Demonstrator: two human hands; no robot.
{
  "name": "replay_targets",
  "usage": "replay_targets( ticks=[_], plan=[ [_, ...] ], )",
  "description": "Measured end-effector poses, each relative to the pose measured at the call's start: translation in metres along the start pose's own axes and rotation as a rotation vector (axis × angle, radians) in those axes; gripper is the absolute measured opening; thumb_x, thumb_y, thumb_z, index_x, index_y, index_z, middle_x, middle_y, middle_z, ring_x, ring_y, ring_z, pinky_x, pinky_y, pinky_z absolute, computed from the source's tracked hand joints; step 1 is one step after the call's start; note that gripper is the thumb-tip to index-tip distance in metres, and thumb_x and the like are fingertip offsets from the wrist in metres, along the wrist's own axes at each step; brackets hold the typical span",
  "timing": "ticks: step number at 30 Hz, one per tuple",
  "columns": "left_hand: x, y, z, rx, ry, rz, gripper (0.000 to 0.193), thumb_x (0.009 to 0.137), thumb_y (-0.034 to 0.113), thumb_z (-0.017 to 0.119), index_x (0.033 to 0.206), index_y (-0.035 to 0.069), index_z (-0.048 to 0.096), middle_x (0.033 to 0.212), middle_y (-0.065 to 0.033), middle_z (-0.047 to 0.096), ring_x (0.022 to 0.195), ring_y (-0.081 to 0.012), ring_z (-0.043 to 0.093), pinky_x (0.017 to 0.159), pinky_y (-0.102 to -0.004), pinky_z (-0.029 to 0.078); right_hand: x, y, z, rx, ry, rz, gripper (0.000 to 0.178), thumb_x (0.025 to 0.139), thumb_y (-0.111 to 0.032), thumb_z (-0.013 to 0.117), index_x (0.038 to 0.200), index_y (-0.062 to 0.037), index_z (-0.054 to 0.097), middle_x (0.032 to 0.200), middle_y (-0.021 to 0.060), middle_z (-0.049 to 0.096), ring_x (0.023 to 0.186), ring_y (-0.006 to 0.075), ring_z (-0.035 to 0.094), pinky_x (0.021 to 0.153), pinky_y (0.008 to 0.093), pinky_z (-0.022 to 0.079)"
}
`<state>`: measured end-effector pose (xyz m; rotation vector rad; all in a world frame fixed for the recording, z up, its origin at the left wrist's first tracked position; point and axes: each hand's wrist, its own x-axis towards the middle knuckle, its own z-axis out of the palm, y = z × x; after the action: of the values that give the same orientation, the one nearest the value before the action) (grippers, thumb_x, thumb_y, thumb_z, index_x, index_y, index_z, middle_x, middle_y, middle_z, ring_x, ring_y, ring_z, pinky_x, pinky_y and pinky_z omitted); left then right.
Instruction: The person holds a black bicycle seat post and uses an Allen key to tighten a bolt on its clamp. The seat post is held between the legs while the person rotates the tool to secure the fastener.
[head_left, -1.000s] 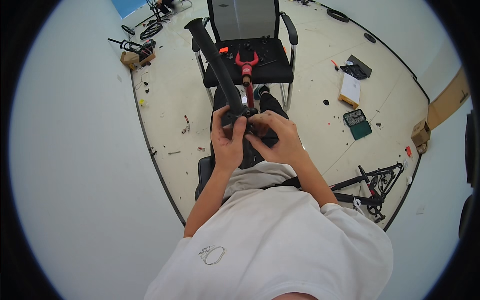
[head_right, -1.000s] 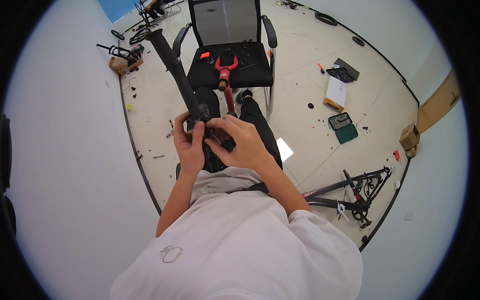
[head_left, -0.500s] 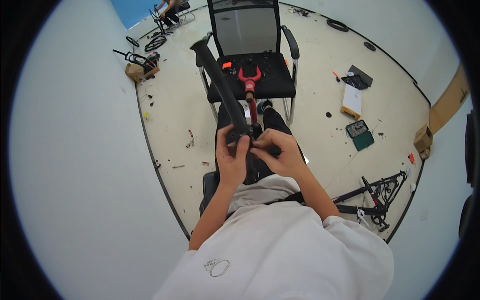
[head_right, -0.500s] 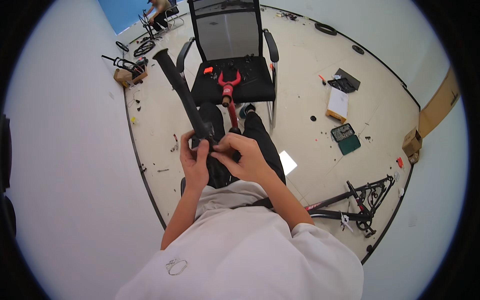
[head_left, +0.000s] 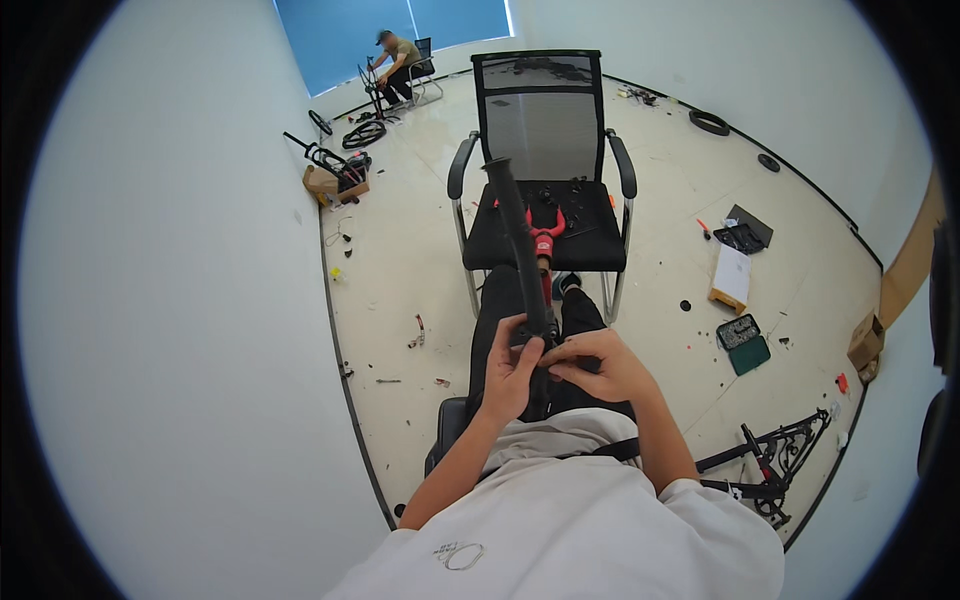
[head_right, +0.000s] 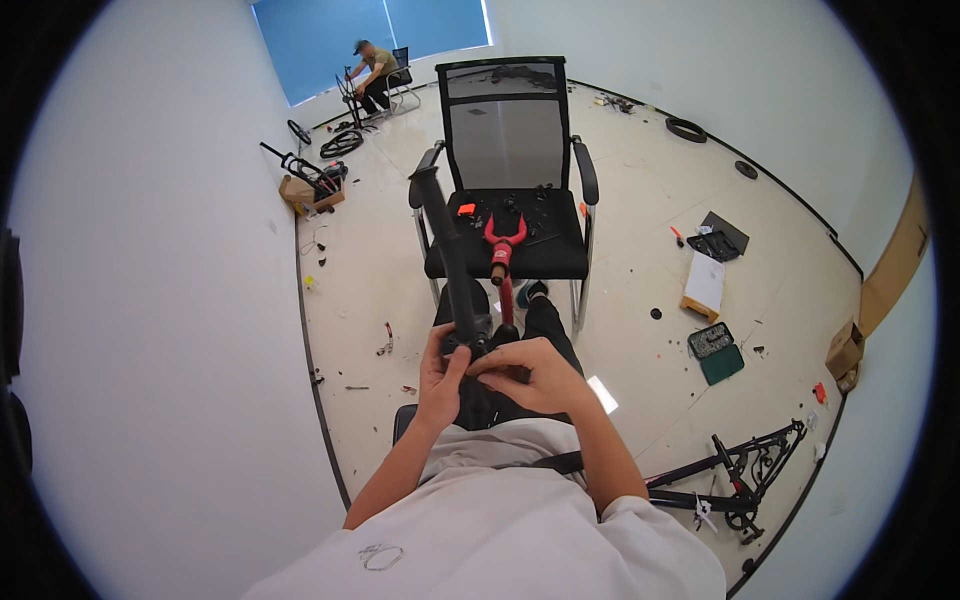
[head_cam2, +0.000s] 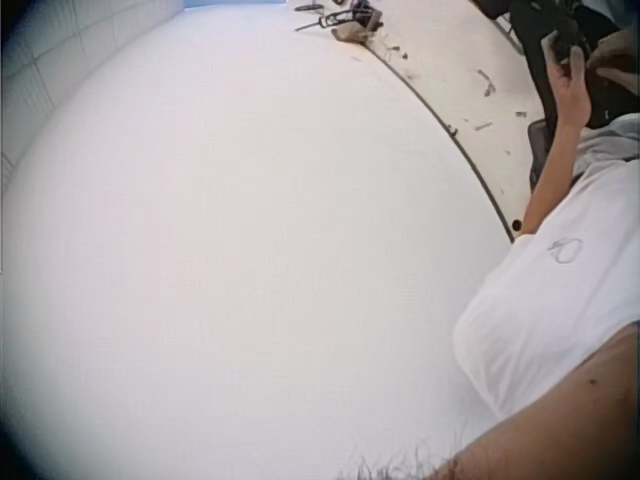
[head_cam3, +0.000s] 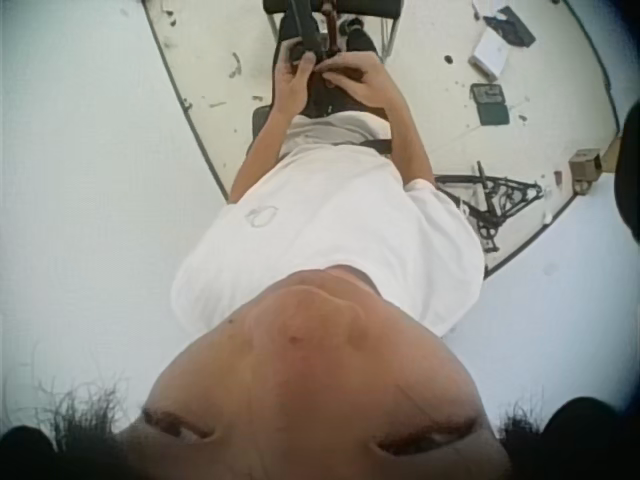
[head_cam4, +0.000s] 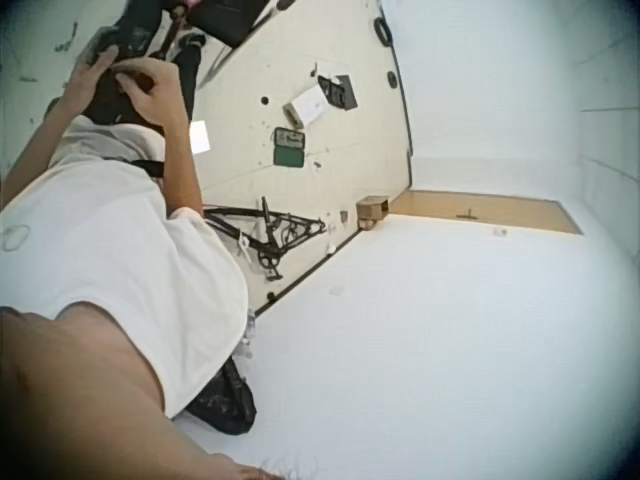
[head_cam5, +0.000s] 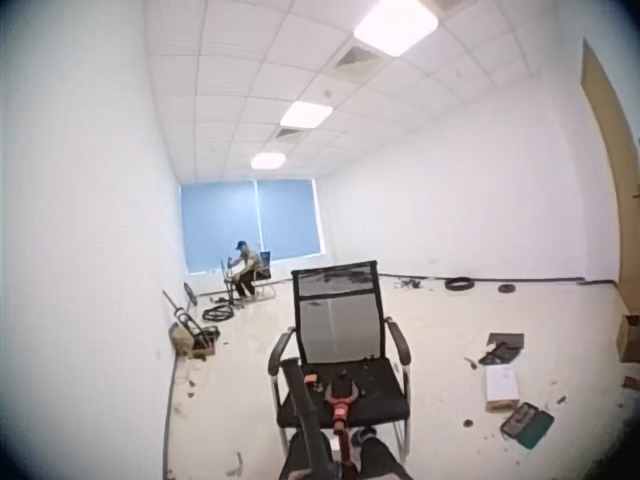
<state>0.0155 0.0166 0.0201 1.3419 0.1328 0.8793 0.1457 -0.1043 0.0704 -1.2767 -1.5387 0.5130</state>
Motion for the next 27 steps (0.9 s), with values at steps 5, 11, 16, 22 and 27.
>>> replay_targets(
  ticks=[5,11,16,22,27],
  plan=[
    [0.0,-0.001,0.006,-0.144,-0.116,-0.078,0.036,0.098,0.017,0.058,0.127,0.004,0.041,0.092,-0.0094,0.066,0.072,-0.016,0.066,0.064,-0.0299,0.055,0.016,-0.014,-0.036,-0.166,-0.4,0.002,0.03,0.085,-0.001,0.058,0.111,-0.0072,0.071,0.078,0.0103,0.069,0.065,0.0219,0.065,0.062,0.0314,0.051],
    [0.002,0.005,0.008,-0.174,-0.188,-0.13,0.034,0.1,0.02,0.054,0.129,0.004,0.042,0.09,-0.0109,0.067,0.068,-0.0146,0.065,0.061,-0.0269,0.054,0.027,-0.027,-0.045,-0.341,-0.477,-0.022,0.02,0.083,-0.003,0.062,0.098,-0.0066,0.074,0.072,0.0068,0.07,0.062,0.0222,0.066,0.06,0.0307,0.05],
    [0.001,0.001,0.005,-0.18,-0.166,-0.133,0.037,0.1,0.023,0.054,0.129,0.004,0.042,0.091,-0.0114,0.068,0.067,-0.0143,0.065,0.061,-0.0266,0.054,0.016,-0.018,-0.035,-0.246,-0.312,0.034,0.011,0.082,-0.006,0.066,0.091,-0.0046,0.073,0.066,0.0072,0.069,0.055,0.0201,0.065,0.057,0.0287,0.05],
    [0.003,0.005,0.007,-0.146,-0.164,-0.122,0.04,0.099,0.025,0.057,0.13,0.004,0.042,0.091,-0.0105,0.067,0.07,-0.0141,0.066,0.062,-0.0269,0.054,0.005,-0.012,-0.023,-0.322,-0.186,0.014,0.008,0.079,-0.004,0.07,0.086,-0.0069,0.071,0.071,0.0037,0.071,0.061,0.0161,0.069,0.06,0.0257,0.054],
    [0.002,0.006,0.013,-0.124,-0.175,-0.108,0.041,0.098,0.025,0.059,0.13,0.004,0.042,0.091,-0.01,0.067,0.07,-0.0138,0.065,0.062,-0.0272,0.054,-0.001,-0.014,-0.027,-0.272,-0.171,0.014,0.008,0.078,-0.004,0.071,0.085,-0.0079,0.07,0.071,0.0023,0.071,0.063,0.0172,0.07,0.061,0.0261,0.053]
  ],
)
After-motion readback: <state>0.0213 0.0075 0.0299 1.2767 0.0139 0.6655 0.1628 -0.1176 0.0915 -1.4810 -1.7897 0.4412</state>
